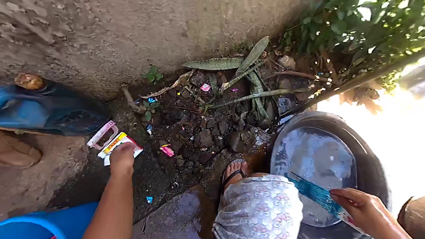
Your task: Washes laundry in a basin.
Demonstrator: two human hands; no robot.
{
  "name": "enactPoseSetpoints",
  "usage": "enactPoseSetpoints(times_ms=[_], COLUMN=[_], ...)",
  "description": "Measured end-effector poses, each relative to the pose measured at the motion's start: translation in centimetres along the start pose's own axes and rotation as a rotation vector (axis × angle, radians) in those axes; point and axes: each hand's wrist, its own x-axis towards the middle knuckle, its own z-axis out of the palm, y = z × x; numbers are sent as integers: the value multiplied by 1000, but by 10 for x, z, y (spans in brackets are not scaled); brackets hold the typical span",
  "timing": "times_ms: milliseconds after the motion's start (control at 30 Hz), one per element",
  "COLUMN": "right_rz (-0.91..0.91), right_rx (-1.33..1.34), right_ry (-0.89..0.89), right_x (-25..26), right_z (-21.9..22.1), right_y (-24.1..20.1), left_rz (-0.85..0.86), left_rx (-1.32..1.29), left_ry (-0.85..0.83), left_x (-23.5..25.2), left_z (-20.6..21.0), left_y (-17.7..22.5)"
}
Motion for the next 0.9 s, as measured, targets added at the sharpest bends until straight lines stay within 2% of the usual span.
enactPoseSetpoints(times_ms=[67,167,267,333,400,500,600,667,767,900], right_rz=[-43,-78,-140,-161,-141,-67,-46,-44,-32,-134], right_rx=[81,195,265,302,348,415,459,503,515,337], right_ry=[15,-9,-25,-23,12,96,185,226,257,330], right_x=[-2,-7,-13,-16,-21,-29,-37,-40,-42,-49], right_z=[-13,-32,-50,-62,-71,-85,-94,-99,-101,-98], right_y=[-4,-3,1,4,11,28,50,61,71,78], left_rz=[261,720,1175,1278,1275,1272,1311,1382,1497,1719], left_rx=[11,153,351,587,872,974,794,711,735,650], left_ry=[-257,-694,-1097,-1352,-1502,-1502,-1434,-1348,-1200,-977], left_x=[-47,-151,-260,-322,-368,-407,-429,-439,-457,-471], left_z=[42,106,168,205,235,259,269,276,281,288], left_y=[77,184,257,285,299,307,304,298,294,283])
